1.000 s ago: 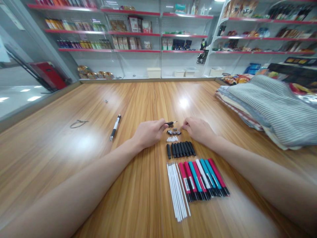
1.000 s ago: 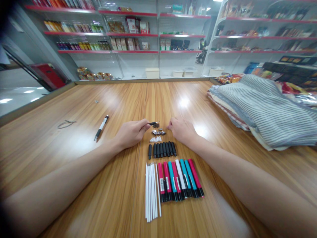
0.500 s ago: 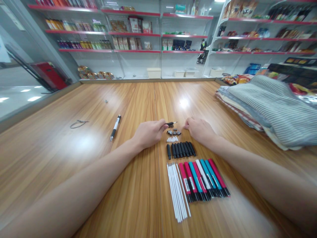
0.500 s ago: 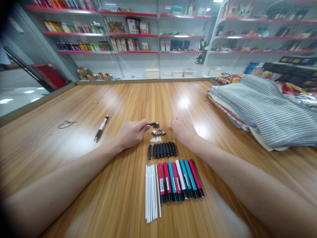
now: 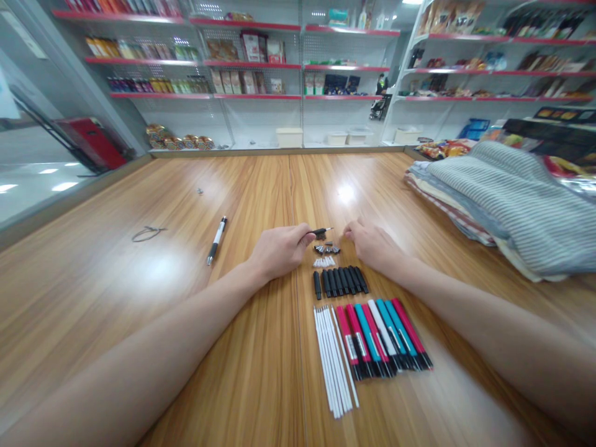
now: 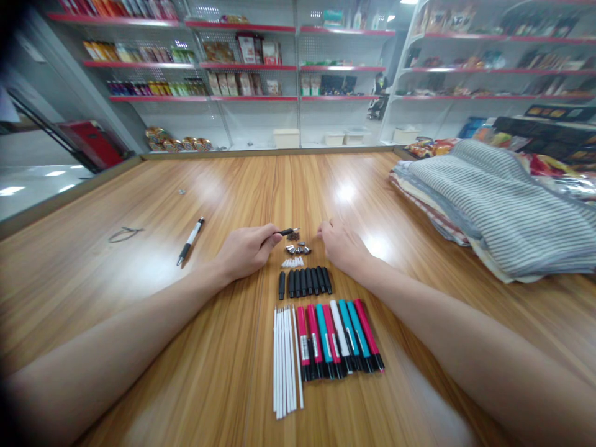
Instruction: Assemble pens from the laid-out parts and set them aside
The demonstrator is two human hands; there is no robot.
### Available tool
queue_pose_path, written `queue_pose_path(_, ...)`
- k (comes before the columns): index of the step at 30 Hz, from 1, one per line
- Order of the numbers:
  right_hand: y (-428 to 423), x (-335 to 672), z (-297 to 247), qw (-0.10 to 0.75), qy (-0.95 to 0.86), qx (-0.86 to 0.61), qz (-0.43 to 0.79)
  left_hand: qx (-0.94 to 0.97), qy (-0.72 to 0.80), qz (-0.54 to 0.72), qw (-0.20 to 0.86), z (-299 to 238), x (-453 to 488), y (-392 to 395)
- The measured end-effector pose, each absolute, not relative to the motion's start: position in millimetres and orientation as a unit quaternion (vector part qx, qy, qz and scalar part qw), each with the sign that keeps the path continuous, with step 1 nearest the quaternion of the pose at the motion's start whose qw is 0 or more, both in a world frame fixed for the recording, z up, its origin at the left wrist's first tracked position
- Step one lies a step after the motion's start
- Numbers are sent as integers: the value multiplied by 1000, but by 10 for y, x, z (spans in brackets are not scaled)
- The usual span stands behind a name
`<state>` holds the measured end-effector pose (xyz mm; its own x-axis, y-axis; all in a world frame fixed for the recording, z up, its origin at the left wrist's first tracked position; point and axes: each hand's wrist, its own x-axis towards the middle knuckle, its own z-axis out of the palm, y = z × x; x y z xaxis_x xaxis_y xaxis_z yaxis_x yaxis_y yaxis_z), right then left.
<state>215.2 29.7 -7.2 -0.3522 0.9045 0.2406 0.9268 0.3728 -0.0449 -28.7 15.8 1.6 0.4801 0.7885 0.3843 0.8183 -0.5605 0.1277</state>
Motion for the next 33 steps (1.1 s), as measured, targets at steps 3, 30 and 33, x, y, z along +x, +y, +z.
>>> queue_pose_path(3,312,2142,-75,167,-821,-546,-24,-855,-468,-220,34,14,-293,161)
queue_pose_path(30,314,2129,-79,405,-782,-460,117,-860,-436,-264,10,3,-295,173)
queue_pose_path(33,299,2132,-92,435,-770,-444,145,-856,-435,-278,2,-3,-293,175)
